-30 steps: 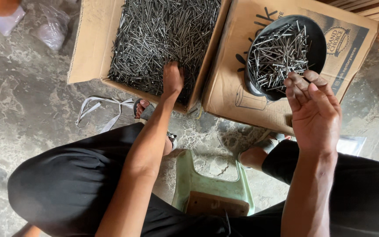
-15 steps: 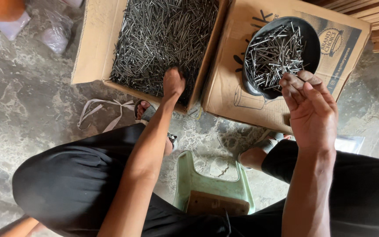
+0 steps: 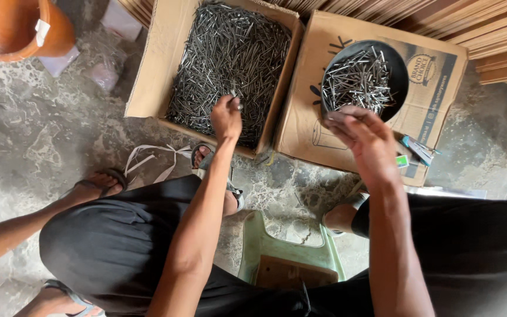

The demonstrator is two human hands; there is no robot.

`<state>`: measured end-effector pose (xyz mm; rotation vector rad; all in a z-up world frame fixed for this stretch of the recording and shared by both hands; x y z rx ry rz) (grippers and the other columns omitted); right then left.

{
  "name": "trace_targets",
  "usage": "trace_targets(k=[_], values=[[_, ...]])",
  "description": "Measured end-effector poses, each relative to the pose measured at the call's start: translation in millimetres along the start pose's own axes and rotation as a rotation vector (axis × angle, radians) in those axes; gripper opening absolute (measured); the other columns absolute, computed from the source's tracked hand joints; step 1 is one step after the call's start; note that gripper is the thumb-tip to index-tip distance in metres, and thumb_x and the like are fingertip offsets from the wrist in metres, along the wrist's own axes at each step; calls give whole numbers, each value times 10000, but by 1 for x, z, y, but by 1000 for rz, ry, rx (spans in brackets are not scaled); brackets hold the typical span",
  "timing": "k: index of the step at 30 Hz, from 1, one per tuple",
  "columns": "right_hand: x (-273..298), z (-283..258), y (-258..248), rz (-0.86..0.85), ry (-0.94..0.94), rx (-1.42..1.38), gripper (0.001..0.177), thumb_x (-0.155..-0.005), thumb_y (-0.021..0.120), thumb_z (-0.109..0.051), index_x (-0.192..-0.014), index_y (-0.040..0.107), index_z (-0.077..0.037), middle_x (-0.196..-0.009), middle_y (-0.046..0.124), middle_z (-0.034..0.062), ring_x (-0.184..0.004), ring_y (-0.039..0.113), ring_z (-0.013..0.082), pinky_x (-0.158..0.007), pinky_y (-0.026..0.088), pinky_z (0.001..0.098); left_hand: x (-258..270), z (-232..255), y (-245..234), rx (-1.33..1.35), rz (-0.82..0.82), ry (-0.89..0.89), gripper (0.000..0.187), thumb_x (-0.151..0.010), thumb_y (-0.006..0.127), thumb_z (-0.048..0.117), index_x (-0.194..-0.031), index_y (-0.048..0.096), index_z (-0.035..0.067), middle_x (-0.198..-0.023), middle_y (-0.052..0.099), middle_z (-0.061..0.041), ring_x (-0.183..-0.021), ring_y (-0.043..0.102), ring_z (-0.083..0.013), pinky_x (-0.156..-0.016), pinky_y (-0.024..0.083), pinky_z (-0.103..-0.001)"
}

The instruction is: The person sits on a small stool and transfers nails from a cardboard box into a black bowl placed on another box. They repeatedly pick up handfuls of nails from the box and drop them into the bowl.

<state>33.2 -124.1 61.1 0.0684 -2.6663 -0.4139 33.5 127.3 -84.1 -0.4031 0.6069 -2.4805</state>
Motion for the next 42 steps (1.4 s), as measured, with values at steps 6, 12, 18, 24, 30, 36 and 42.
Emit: trace_targets(k=[6, 12, 18, 24, 30, 36, 42], values=[[9, 9, 24, 0, -75, 121, 408, -937, 485, -184, -1242, 422, 81, -1145, 547, 239, -1095, 523, 258, -973, 422, 423, 63, 109, 15, 191, -272, 355, 104, -855, 590, 209, -907, 638, 133, -738, 663, -122, -770, 658, -308, -660, 520, -381], [-17, 58, -12, 145, -55, -109, 307, -940, 493, -154, -1154, 502, 66, -1004, 580, 179, -858, 631, 217, -776, 555, 382, 108, 127, 47, -120, -215, 886, 58, -839, 596, 151, -882, 621, 121, -829, 585, -46, -839, 596, -221, -668, 529, -307], [-11, 34, -25, 189, -61, -267, 211, -931, 490, -100, -1063, 545, 54, -975, 610, 233, -731, 670, 268, -642, 604, 341, 98, 143, 36, -78, -330, 908, 311, -853, 613, 266, -1090, 578, 67, -979, 473, -129, -932, 548, -302, -749, 525, -376], [-22, -6, -39, 205, -55, -248, 266, -942, 442, -106, -1134, 482, 74, -1089, 595, 271, -1026, 645, 311, -887, 579, 357, 46, 119, 14, 49, -235, 544, 349, -924, 506, 337, -1067, 599, 33, -926, 516, -149, -872, 564, -285, -674, 520, -345], [-23, -10, -42, 270, -57, -320, 363, -903, 537, -97, -1098, 453, 198, -1039, 582, 345, -992, 650, 360, -881, 590, 389, 15, 71, -11, 83, -116, 295, 299, -956, 467, 281, -1041, 587, 20, -933, 533, -159, -858, 566, -253, -710, 511, -326], [-17, -11, -45, 206, -131, -145, 405, -929, 531, -129, -1203, 412, 144, -1184, 514, 309, -1122, 575, 330, -952, 541, 377, 6, 47, -15, 68, -42, 222, 283, -920, 506, 293, -1014, 597, 42, -921, 539, -147, -890, 599, -320, -700, 541, -365], [-5, -12, -43, 204, -145, -95, 396, -936, 499, -136, -1230, 402, 112, -1200, 523, 279, -1137, 569, 299, -958, 532, 354, -2, 26, -14, 76, -29, 183, 266, -945, 481, 252, -1031, 589, 25, -954, 546, -163, -904, 601, -304, -723, 536, -362]])
Point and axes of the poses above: each hand's wrist, its own x-axis away from the middle knuckle, its own y-axis out of the palm, z = x × y, the point moved 2 cm from there along -x, towards the middle knuckle
